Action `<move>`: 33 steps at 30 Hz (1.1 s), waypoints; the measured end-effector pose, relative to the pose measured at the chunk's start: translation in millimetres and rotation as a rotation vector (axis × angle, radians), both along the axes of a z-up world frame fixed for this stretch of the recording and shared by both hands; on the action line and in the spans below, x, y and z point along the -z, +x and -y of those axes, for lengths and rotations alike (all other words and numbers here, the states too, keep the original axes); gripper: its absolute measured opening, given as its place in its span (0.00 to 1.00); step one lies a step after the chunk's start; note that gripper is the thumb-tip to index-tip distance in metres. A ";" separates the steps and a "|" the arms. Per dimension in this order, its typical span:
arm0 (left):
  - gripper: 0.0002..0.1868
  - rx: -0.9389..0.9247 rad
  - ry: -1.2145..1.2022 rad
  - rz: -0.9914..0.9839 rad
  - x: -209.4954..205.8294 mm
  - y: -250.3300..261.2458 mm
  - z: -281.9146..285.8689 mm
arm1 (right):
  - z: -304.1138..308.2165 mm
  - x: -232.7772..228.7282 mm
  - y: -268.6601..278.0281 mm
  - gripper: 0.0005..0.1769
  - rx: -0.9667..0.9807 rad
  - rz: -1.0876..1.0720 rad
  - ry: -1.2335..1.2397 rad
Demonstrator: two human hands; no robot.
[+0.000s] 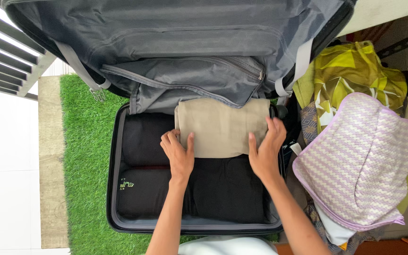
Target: The person packs a suitcase by folding and arranging a pair of shorts, a small patterned pouch, and a graphic t-shirt by hand into the luggage compartment.
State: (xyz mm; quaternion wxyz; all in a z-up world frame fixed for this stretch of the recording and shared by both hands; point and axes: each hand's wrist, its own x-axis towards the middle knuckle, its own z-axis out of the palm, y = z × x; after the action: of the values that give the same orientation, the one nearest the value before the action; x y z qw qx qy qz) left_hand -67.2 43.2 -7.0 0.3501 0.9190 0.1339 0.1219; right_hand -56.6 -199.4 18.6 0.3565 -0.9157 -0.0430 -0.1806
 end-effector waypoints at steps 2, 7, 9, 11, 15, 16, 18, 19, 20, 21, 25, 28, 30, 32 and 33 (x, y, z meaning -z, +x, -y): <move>0.24 0.005 0.098 -0.064 -0.1 -8.1 1.0 | 0.7 0.4 -25.0 0.34 0.031 -0.033 -0.042; 0.13 0.082 0.093 0.084 2.4 -13.9 -5.5 | 11.0 -8.9 -39.3 0.34 0.100 -0.478 0.183; 0.13 0.032 -0.070 -0.010 3.7 -10.9 -7.1 | 16.0 -10.5 -30.8 0.29 0.092 -0.504 0.174; 0.15 -0.027 -0.219 -0.068 4.2 -10.2 -8.3 | 21.6 -10.3 -24.3 0.22 0.047 -0.483 0.148; 0.13 -0.041 -0.300 -0.074 6.8 -9.7 -8.4 | 23.9 -7.0 -23.8 0.14 0.014 -0.527 0.120; 0.13 -0.018 -0.271 -0.067 7.7 -9.9 -9.2 | 25.0 -6.3 -24.2 0.13 0.026 -0.555 0.118; 0.08 0.038 -0.258 0.085 9.1 -12.0 -6.8 | 25.0 -2.7 -26.1 0.12 0.007 -0.493 0.102; 0.07 0.071 -0.254 0.162 9.5 -12.4 -4.7 | 23.7 0.2 -26.9 0.11 -0.015 -0.404 0.088; 0.09 0.044 -0.263 0.145 9.0 -14.7 -3.7 | 24.3 2.1 -30.2 0.11 -0.038 -0.315 0.074; 0.12 0.023 -0.273 0.132 8.4 -15.6 -2.9 | 24.7 3.1 -36.6 0.10 -0.035 -0.322 0.071; 0.15 0.065 -0.153 0.178 0.9 -30.8 -0.4 | 22.7 1.5 -69.1 0.10 -0.079 -0.256 0.017; 0.21 0.144 -0.116 0.104 -9.7 -56.8 -0.4 | 17.1 -3.3 -102.4 0.15 -0.099 -0.276 -0.020; 0.20 0.193 -0.046 0.108 -20.1 -73.6 0.0 | 14.3 -9.8 -117.8 0.18 -0.104 -0.299 -0.041; 0.18 0.245 -0.024 0.101 -31.9 -96.1 -0.8 | 11.8 -15.6 -135.1 0.20 -0.111 -0.309 -0.069; 0.15 0.273 -0.039 0.093 -39.2 -108.9 -1.5 | 11.2 -18.8 -143.6 0.20 -0.110 -0.331 -0.077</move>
State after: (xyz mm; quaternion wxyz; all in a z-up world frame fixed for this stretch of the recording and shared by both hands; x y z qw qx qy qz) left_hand -176.2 44.7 32.1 0.3870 0.9151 -0.0063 0.1132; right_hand -200.2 -210.6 37.3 0.3327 -0.9421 -0.0406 -0.0059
